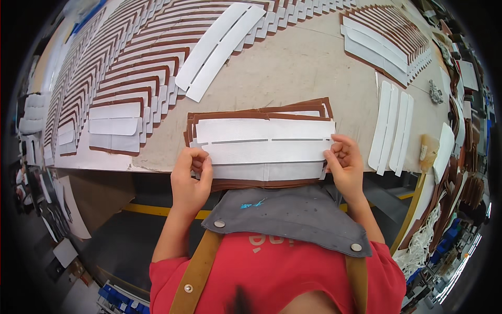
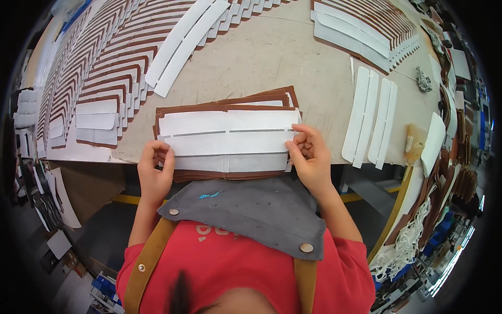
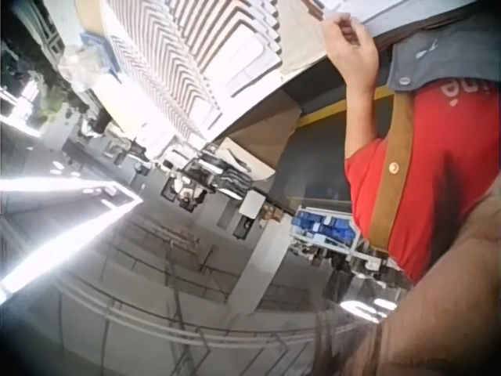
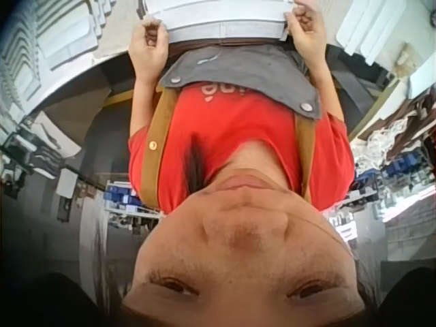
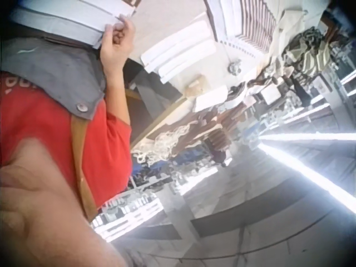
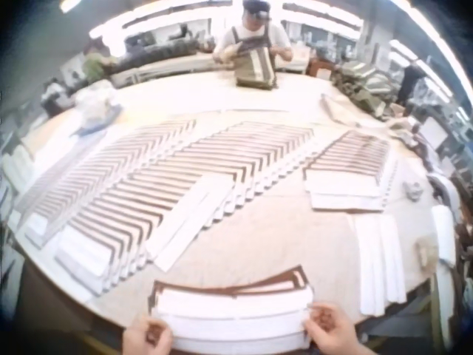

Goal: The person assembles face masks by hand. They pick up white filter inserts and brown mask frames, apply glue to the inserts using a squeeze bottle, and press them into the frames. The completed units are stacked on the table.

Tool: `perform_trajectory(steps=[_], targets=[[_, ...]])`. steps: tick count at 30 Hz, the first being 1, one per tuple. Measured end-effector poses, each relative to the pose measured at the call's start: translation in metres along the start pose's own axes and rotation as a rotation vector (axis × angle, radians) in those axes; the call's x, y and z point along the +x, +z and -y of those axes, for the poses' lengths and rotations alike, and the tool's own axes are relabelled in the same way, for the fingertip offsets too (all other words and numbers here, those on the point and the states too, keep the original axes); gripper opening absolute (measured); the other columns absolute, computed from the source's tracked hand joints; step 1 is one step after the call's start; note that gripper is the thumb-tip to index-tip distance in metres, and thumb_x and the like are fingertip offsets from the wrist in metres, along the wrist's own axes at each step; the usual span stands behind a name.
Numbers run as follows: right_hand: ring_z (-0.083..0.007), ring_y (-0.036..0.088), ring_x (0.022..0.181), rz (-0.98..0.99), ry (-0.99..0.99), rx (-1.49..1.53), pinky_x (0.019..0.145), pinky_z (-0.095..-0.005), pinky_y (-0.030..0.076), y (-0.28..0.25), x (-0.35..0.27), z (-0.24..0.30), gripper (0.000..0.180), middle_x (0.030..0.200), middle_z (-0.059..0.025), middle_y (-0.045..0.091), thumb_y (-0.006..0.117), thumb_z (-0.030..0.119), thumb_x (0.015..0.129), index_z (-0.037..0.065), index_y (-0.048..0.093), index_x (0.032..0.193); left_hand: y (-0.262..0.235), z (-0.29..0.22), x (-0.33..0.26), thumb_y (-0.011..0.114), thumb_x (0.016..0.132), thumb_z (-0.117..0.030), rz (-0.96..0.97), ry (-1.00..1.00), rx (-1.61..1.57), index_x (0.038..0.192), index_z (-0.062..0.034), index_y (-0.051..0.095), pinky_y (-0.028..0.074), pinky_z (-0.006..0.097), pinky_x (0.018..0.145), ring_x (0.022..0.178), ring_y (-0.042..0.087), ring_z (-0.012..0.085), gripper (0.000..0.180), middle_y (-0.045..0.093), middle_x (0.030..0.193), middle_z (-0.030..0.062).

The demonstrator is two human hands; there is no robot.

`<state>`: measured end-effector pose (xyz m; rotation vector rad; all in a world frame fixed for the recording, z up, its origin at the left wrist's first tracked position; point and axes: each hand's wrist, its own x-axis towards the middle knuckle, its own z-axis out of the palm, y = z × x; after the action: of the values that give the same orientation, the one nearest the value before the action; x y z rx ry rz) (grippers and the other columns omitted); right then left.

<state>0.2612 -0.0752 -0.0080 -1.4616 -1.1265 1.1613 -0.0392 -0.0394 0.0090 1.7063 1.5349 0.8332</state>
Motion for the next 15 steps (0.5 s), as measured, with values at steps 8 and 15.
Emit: perform_trajectory(steps=[8,15], targets=[[-0.0047,0.044,0.06,0.025,-0.041,-0.206,0.051,-0.0177,0.036,0.006,0.004,0.0,0.026,0.073,0.0008,0.047,0.06,-0.003,0.081,0.004,0.062,0.106,-0.003,-0.004,0.01,0.054,0.077,0.006,0.045,-0.019,0.098,0.108,-0.005,0.059,0.043,0.023,0.053,0.06,0.048,0.0121,0.033,0.048,0.076,0.0051],[-0.0068,0.045,0.059,0.027,-0.1,-0.378,0.051,-0.0191,0.036,0.009,0.008,0.009,0.025,0.075,-0.0025,0.052,0.061,-0.003,0.079,0.003,0.065,0.103,-0.006,-0.009,0.015,0.053,0.078,0.006,0.1,-0.072,0.145,0.108,-0.0049,0.06,0.042,0.024,0.052,0.057,0.047,0.0119,0.033,0.046,0.074,0.0049]])
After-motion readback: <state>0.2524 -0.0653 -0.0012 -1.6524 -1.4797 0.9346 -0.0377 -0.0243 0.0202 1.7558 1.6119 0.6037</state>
